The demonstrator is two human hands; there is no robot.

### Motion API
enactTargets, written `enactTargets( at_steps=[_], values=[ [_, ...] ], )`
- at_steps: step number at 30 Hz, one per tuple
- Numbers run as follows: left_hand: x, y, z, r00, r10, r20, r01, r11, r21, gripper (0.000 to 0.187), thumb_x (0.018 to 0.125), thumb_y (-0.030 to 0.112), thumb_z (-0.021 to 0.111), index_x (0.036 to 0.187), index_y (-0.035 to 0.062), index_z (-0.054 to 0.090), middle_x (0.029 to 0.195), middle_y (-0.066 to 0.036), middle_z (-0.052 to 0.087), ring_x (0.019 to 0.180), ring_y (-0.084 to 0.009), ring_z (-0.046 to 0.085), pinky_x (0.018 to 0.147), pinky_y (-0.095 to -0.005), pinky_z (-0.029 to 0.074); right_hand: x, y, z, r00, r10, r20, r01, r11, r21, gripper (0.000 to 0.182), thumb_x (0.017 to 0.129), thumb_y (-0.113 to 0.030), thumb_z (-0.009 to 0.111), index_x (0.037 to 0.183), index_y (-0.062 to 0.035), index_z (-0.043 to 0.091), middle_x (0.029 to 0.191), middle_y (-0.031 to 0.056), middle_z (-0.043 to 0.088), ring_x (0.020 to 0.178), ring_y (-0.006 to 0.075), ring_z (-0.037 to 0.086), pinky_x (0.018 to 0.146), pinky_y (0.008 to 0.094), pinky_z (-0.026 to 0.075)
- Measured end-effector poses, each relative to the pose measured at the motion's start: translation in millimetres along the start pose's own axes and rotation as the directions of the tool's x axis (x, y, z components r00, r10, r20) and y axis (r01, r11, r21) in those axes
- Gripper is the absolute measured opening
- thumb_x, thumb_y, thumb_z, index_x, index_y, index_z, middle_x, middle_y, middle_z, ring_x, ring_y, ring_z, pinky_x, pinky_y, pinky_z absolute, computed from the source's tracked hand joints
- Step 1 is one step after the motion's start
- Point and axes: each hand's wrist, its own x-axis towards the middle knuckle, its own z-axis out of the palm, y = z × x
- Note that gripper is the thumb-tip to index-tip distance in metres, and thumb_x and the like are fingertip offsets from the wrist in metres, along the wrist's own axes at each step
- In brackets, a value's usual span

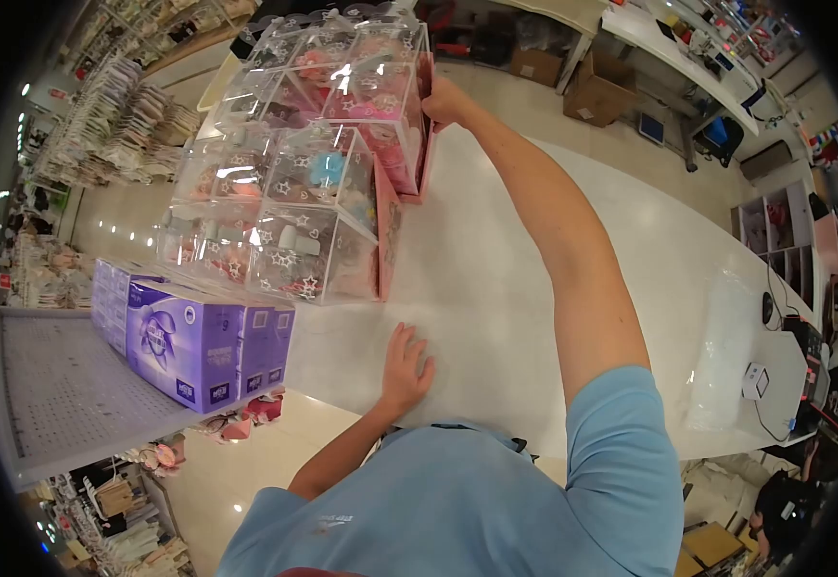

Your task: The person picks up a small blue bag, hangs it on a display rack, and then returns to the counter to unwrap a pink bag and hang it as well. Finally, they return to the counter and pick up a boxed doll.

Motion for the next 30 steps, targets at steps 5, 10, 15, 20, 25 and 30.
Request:
enactTargets(
  at_steps=[5, 10, 15, 20, 25, 30],
  values=[
    [-1, 1, 0, 0.999, 0.034, -0.014, -0.034, 0.999, 0.013, 0.031, 0.083, 0.009, 0.068, 0.111, -0.0006, 0.06, 0.135, -0.022, 0.048, 0.135, -0.0458, 0.04, 0.108, -0.0505, 0.039, -39, 22, -51, 0.995, 0.047, 0.087, -0.041, 0.996, -0.077, 0.034, 0.08, -0.009, 0.067, 0.112, 0.0035, 0.065, 0.093, 0.0151, 0.07, 0.068, 0.0249, 0.071, 0.053, 0.0364, 0.06],
    [-1, 5, -1, 1.0, 0.005, -0.004, -0.005, 1.0, -0.017, 0.03, 0.083, 0.007, 0.067, 0.111, -0.0005, 0.059, 0.136, -0.023, 0.047, 0.136, -0.0458, 0.039, 0.109, -0.0502, 0.038, -111, 37, -99, 0.995, 0.085, -0.05, -0.089, 0.991, -0.096, 0.032, 0.091, -0.019, 0.063, 0.119, -0.0044, 0.063, 0.095, 0.0102, 0.072, 0.072, 0.0206, 0.071, 0.062, 0.0353, 0.062],
    [-4, 8, -2, 1.0, 0.02, 0.002, -0.02, 1.0, -0.003, 0.03, 0.086, 0.009, 0.065, 0.113, -0.0014, 0.058, 0.138, -0.024, 0.046, 0.136, -0.0464, 0.038, 0.109, -0.0511, 0.037, -195, 44, -135, 0.985, 0.023, -0.168, -0.037, 0.996, -0.081, 0.041, 0.093, -0.028, 0.067, 0.128, -0.0077, 0.059, 0.097, 0.0084, 0.072, 0.076, 0.018, 0.072, 0.066, 0.0327, 0.062],
    [-4, 5, 2, 0.993, 0.107, -0.045, -0.107, 0.994, 0.0, 0.031, 0.086, 0.007, 0.065, 0.113, -0.0026, 0.058, 0.137, -0.024, 0.046, 0.135, -0.0465, 0.038, 0.109, -0.0514, 0.037, -271, 56, -161, 0.987, -0.073, -0.143, 0.036, 0.967, -0.251, 0.038, 0.092, -0.025, 0.069, 0.124, -0.0065, 0.064, 0.096, 0.0074, 0.072, 0.076, 0.0161, 0.071, 0.068, 0.0323, 0.061],
    [-6, 4, 3, 0.986, 0.153, -0.067, -0.152, 0.988, 0.024, 0.033, 0.085, 0.006, 0.064, 0.116, -0.0031, 0.057, 0.135, -0.025, 0.046, 0.134, -0.0474, 0.039, 0.108, -0.052, 0.038, -346, 66, -173, 0.982, -0.105, -0.157, 0.056, 0.955, -0.292, 0.037, 0.092, -0.024, 0.069, 0.123, -0.0054, 0.065, 0.095, 0.0077, 0.072, 0.076, 0.0162, 0.071, 0.068, 0.0322, 0.061],
    [-9, 2, 6, 0.974, 0.224, -0.037, -0.224, 0.975, 0.013, 0.049, 0.085, 0.008, 0.064, 0.128, -0.0075, 0.048, 0.137, -0.029, 0.044, 0.134, -0.048, 0.038, 0.109, -0.0524, 0.035, -408, 87, -183, 0.978, -0.112, -0.177, 0.054, 0.951, -0.304, 0.036, 0.092, -0.023, 0.069, 0.122, -0.0044, 0.065, 0.095, 0.008, 0.073, 0.077, 0.0162, 0.071, 0.069, 0.0321, 0.06]
  ],
)
